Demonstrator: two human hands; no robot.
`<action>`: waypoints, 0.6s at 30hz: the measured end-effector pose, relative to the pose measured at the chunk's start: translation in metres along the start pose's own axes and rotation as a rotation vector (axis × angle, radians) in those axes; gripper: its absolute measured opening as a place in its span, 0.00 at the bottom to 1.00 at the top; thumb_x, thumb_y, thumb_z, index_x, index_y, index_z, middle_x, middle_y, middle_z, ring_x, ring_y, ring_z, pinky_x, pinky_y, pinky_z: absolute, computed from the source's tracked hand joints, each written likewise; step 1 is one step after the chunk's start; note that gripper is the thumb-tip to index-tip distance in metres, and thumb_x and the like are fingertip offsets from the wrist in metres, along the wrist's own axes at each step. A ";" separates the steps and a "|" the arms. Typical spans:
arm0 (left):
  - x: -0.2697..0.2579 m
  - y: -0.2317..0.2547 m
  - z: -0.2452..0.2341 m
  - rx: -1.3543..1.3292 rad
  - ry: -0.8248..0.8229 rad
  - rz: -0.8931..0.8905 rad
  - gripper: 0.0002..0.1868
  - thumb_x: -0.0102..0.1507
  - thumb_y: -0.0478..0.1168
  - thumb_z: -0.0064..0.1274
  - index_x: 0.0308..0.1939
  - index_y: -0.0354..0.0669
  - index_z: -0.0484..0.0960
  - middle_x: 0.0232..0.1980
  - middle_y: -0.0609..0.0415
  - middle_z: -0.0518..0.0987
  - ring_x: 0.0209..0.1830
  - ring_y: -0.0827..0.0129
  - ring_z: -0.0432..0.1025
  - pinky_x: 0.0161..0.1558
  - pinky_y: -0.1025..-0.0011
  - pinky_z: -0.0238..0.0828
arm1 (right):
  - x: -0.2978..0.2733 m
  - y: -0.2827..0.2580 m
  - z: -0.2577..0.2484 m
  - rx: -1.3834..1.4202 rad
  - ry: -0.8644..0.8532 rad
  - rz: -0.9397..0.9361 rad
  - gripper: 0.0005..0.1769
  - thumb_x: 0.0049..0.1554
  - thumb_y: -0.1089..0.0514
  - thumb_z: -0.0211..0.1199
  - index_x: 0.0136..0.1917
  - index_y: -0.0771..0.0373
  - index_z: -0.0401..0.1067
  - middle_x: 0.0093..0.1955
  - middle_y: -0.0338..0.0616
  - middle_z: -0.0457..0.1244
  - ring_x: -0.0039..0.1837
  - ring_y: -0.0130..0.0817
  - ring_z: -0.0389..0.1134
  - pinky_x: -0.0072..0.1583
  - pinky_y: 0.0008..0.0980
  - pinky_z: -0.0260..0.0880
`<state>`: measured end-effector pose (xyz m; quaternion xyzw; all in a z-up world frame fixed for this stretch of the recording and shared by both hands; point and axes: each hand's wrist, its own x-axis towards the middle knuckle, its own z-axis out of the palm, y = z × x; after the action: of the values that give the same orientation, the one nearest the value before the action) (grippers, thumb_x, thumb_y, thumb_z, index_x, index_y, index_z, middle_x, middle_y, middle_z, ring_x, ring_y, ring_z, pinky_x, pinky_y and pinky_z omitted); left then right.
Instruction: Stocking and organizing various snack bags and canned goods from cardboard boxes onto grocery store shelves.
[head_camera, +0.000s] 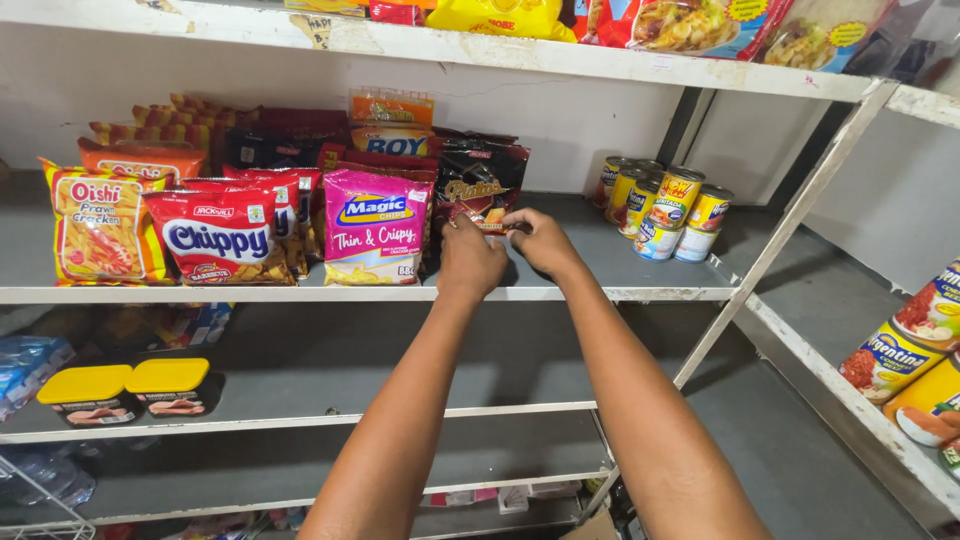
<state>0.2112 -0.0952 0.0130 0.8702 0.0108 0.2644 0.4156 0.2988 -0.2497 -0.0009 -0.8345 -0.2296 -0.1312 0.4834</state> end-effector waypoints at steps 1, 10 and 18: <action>0.000 -0.001 0.001 0.004 0.007 0.009 0.33 0.59 0.43 0.60 0.61 0.26 0.64 0.60 0.26 0.68 0.60 0.36 0.69 0.60 0.52 0.69 | -0.003 -0.006 0.000 -0.022 0.006 0.020 0.15 0.57 0.64 0.63 0.58 0.63 0.75 0.52 0.45 0.71 0.52 0.30 0.70 0.56 0.31 0.70; -0.008 0.007 -0.007 -0.009 0.007 0.003 0.33 0.59 0.42 0.59 0.61 0.26 0.63 0.60 0.25 0.67 0.59 0.36 0.69 0.58 0.52 0.70 | -0.005 -0.014 -0.001 -0.083 0.086 0.133 0.11 0.54 0.60 0.66 0.51 0.63 0.77 0.42 0.45 0.70 0.44 0.31 0.71 0.49 0.32 0.71; -0.037 0.003 -0.020 -0.120 0.213 0.476 0.18 0.60 0.32 0.54 0.53 0.29 0.72 0.58 0.32 0.70 0.59 0.38 0.69 0.58 0.52 0.70 | -0.036 -0.061 0.001 -0.181 0.459 -0.275 0.06 0.53 0.64 0.65 0.46 0.64 0.74 0.48 0.48 0.70 0.48 0.38 0.73 0.49 0.34 0.73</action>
<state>0.1698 -0.0917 0.0082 0.7893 -0.1664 0.4449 0.3891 0.2366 -0.2319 0.0286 -0.7836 -0.2126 -0.4010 0.4241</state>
